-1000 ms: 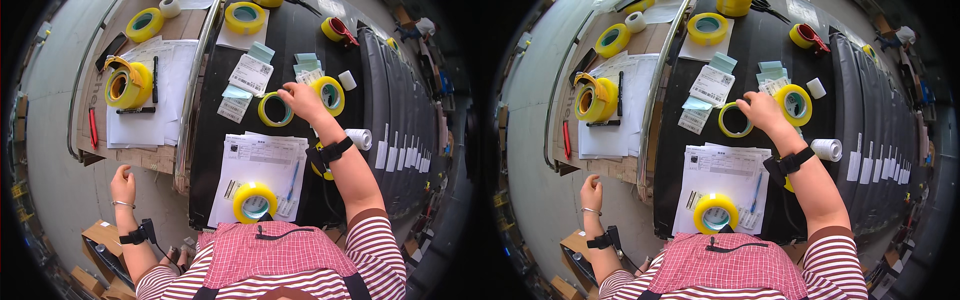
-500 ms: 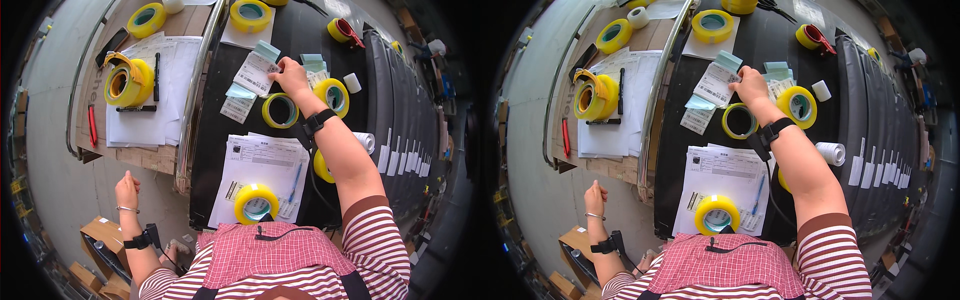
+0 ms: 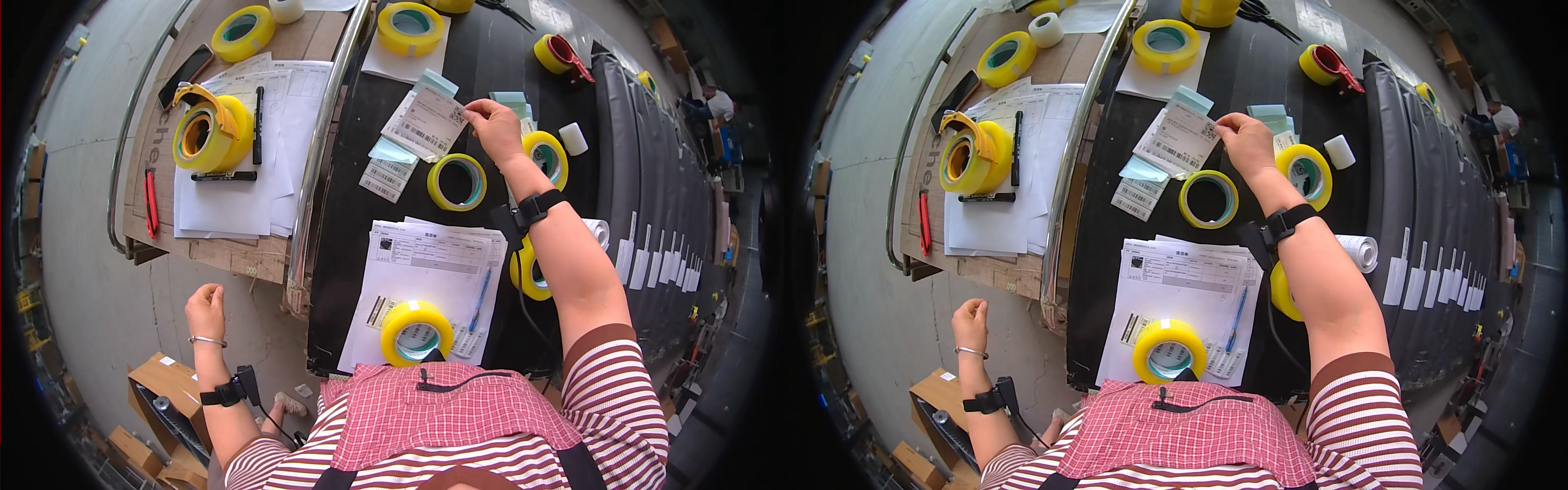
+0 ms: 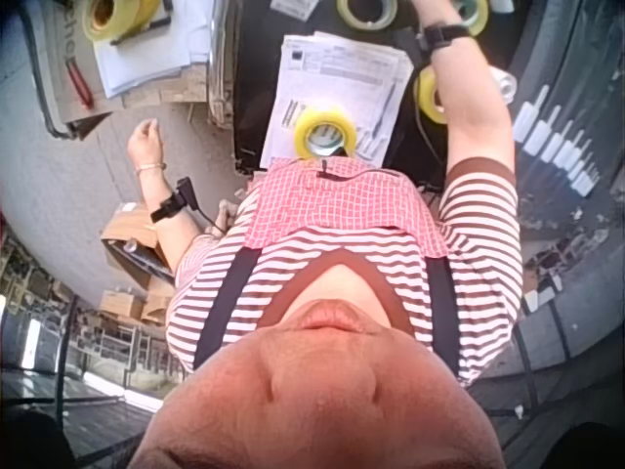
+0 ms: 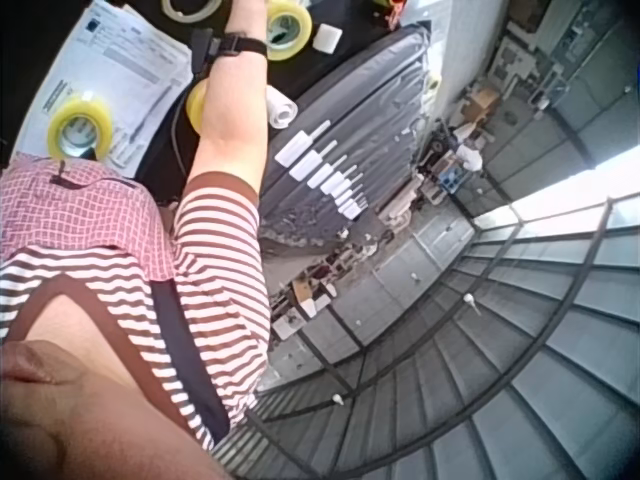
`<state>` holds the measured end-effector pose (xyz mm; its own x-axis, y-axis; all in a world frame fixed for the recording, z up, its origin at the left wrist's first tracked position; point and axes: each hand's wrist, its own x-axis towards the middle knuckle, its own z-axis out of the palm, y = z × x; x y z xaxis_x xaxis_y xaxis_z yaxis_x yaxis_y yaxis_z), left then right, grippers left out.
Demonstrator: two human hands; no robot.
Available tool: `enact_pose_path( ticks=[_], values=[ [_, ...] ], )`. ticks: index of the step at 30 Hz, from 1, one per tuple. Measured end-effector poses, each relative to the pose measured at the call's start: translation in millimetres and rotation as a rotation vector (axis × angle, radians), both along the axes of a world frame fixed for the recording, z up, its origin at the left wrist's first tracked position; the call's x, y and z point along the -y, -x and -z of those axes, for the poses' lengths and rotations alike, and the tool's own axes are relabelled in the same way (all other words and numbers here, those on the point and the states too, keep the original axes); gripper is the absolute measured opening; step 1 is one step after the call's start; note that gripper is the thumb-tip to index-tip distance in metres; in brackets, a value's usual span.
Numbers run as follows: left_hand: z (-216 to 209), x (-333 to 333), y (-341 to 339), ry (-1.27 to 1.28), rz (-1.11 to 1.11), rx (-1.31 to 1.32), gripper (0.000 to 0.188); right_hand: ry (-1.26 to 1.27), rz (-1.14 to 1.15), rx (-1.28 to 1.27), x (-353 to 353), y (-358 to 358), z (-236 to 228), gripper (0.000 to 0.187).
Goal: Assembling a large cardboard box, sealing it with a tape dispenser, applying a shipping label, and writing identification numbers on the side with a marker.
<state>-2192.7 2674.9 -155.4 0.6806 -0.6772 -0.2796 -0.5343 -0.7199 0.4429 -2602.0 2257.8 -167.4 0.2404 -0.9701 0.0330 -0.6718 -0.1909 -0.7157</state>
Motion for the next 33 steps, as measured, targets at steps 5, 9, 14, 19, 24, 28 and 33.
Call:
enact_pose_path(
  ticks=[5,9,14,19,24,28,33],
  values=[
    [-6,2,6,0.198,0.214,0.091,0.013,-0.238,0.062,0.361,5,26,-8,0.016],
    [-40,31,21,0.01,0.019,-0.011,0.015,-0.386,0.168,0.69,-4,46,-30,0.013],
    [-67,90,95,0.603,0.138,-0.428,0.017,-0.591,-0.225,0.563,-62,28,-65,0.012],
    [-74,162,175,0.599,0.271,-1.023,0.041,-0.674,-0.359,0.531,-104,-2,-77,0.009],
    [-42,189,175,0.407,0.214,-1.08,0.025,-0.486,-0.248,0.341,-85,-21,-71,0.027],
    [-29,196,175,0.494,0.162,-1.13,0.022,-0.017,-0.114,-0.215,-28,-17,-24,0.046],
    [-19,188,165,0.487,0.153,-1.121,0.023,0.025,-0.087,-0.431,-12,-28,-4,0.051]
  ],
)
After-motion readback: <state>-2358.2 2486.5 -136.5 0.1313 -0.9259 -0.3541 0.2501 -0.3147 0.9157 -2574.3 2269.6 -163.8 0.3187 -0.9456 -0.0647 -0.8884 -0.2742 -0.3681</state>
